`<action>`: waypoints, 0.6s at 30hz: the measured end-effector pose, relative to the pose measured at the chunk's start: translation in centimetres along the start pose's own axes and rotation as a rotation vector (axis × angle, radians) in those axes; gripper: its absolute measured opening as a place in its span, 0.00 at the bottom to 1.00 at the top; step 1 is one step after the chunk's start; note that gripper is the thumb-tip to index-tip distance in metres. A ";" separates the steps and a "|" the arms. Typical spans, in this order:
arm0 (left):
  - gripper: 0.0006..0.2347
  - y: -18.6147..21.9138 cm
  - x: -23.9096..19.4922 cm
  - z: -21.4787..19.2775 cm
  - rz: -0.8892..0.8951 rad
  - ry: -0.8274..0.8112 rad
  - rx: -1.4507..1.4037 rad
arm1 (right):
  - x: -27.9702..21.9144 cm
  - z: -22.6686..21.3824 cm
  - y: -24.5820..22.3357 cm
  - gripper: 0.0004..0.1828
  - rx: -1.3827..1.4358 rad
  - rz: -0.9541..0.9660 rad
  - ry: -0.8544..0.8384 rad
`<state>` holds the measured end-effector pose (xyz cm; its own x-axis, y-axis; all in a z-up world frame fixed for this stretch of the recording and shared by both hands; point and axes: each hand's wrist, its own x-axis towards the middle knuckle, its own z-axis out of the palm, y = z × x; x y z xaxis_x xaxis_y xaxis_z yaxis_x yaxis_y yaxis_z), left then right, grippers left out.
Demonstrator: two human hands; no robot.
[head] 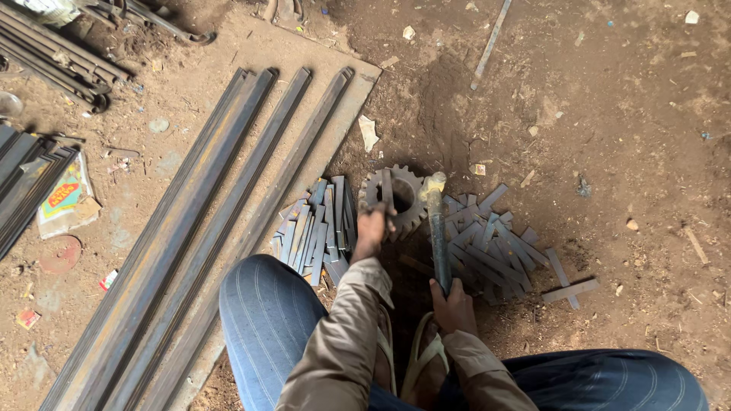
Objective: The person sits on the ground and repeatedly hammers a metal bar against a gear-shaped metal object. The person holds the bar with one hand and strikes it with a hammer in the other hand.
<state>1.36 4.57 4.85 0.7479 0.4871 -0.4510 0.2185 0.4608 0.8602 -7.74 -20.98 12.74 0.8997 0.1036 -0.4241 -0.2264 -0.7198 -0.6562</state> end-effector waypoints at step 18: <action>0.13 -1.2 0.9 0.7 0.346 0.195 1.014 | -2.2 0.5 -0.2 0.26 0.148 -0.129 0.112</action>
<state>2.22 3.91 3.63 0.7758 0.6230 -0.1001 0.4978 -0.5068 0.7038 -9.89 -20.69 13.50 0.9587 0.1051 -0.2644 -0.1521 -0.5960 -0.7885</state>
